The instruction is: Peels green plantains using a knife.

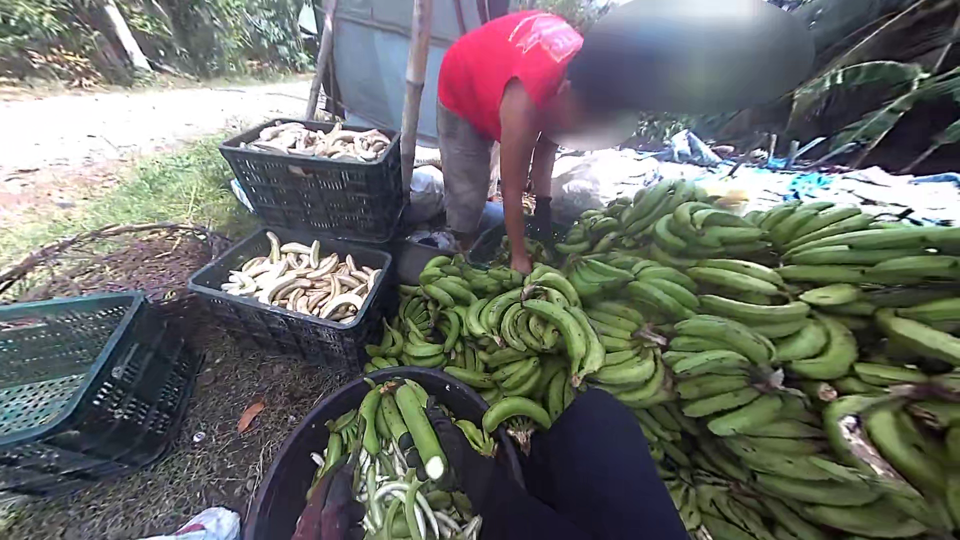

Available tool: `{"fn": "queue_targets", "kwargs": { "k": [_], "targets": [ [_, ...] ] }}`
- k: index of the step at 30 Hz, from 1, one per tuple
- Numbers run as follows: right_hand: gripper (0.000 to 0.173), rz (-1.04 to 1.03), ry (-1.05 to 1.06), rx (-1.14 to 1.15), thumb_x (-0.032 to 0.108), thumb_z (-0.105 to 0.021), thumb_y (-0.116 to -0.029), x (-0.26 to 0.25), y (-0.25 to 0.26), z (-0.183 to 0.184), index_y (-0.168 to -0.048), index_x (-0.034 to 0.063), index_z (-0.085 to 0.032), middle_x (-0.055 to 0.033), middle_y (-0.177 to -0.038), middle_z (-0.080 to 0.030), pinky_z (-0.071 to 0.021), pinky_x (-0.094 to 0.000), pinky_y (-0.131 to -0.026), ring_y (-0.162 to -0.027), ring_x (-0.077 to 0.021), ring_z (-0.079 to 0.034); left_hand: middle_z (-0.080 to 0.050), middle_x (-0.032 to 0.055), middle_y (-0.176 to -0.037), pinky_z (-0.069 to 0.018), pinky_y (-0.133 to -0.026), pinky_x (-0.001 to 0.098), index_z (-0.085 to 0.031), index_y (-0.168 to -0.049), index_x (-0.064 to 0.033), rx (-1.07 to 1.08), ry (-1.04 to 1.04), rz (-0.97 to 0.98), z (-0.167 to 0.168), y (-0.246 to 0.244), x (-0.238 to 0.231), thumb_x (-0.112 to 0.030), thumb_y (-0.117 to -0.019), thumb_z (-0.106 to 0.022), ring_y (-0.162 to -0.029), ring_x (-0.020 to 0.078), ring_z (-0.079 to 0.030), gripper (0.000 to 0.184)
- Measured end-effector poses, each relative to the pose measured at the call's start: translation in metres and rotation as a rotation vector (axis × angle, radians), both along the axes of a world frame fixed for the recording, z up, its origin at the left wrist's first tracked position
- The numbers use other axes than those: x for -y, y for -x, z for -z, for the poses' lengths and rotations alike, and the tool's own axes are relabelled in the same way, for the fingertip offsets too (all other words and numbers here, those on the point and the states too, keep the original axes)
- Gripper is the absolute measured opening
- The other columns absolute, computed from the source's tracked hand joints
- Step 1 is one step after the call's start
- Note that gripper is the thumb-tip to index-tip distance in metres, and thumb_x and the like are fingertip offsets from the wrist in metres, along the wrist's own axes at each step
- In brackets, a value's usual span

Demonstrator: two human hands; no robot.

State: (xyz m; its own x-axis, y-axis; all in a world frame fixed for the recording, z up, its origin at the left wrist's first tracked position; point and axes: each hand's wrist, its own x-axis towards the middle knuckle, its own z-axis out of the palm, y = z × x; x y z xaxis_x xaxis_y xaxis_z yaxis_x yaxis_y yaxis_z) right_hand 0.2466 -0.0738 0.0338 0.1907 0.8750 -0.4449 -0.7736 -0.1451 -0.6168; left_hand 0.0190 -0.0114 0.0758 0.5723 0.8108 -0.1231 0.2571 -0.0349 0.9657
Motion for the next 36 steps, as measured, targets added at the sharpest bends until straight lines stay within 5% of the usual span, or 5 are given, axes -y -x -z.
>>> {"fn": "queue_targets", "kwargs": {
  "k": [8,18,23,28,36],
  "targets": [
    [0.044,0.033,-0.267,0.188,0.038,-0.031,-0.1113,0.021,-0.025,-0.023,-0.140,0.0115,-0.051,-0.0109,-0.096,-0.069,-0.0604,-0.0356,-0.066,-0.075,-0.0192,-0.068,-0.068,0.0008,-0.132,-0.0508,-0.109,0.0451,-0.054,-0.149,-0.0251,-0.407,-0.394,0.184,-0.002,-0.037,0.040,-0.052,-0.1060,-0.044,-0.122,0.0140,-0.064,0.051],
    [0.047,-0.132,-0.178,0.208,0.046,-0.028,-0.1111,0.013,-0.031,-0.035,-0.144,0.0185,-0.049,-0.0104,-0.102,-0.068,-0.0580,-0.0301,-0.056,-0.071,-0.0178,-0.067,-0.069,-0.0027,-0.126,-0.0600,-0.094,0.0421,-0.058,-0.144,-0.0319,-0.310,-0.218,0.365,-0.007,-0.038,0.038,-0.056,-0.1064,-0.042,-0.106,0.0108,-0.070,0.047],
    [0.045,-0.131,-0.147,0.173,0.039,-0.033,-0.1114,0.001,-0.023,-0.034,-0.144,0.0140,-0.051,-0.0139,-0.099,-0.068,-0.0591,-0.0338,-0.063,-0.074,-0.0213,-0.068,-0.068,0.0010,-0.128,-0.0542,-0.103,0.0429,-0.056,-0.146,-0.0288,-0.326,-0.264,0.318,-0.001,-0.037,0.030,-0.052,-0.1067,-0.042,-0.116,0.0140,-0.066,0.048],
    [0.045,-0.055,-0.121,0.119,0.036,-0.026,-0.1124,0.003,0.005,-0.035,-0.124,0.0073,-0.058,-0.0081,-0.093,-0.069,-0.0598,-0.0333,-0.072,-0.080,-0.0152,-0.068,-0.068,0.0148,-0.125,-0.0499,-0.103,0.0555,-0.060,-0.143,-0.0234,-0.537,-0.392,0.100,-0.005,-0.042,0.023,-0.038,-0.0980,-0.060,-0.117,0.0331,-0.065,0.047],
    [0.050,-0.186,0.034,0.112,0.049,-0.025,-0.1105,0.031,0.046,-0.022,-0.144,0.0202,-0.048,-0.0095,-0.097,-0.067,-0.0545,-0.0297,-0.052,-0.069,-0.0178,-0.066,-0.066,0.0202,-0.128,-0.0501,-0.102,0.0565,-0.055,-0.148,-0.0194,-0.555,-0.394,-0.392,-0.011,-0.032,-0.024,-0.038,-0.1027,-0.055,-0.118,0.0372,-0.064,0.049]
  ]
}}
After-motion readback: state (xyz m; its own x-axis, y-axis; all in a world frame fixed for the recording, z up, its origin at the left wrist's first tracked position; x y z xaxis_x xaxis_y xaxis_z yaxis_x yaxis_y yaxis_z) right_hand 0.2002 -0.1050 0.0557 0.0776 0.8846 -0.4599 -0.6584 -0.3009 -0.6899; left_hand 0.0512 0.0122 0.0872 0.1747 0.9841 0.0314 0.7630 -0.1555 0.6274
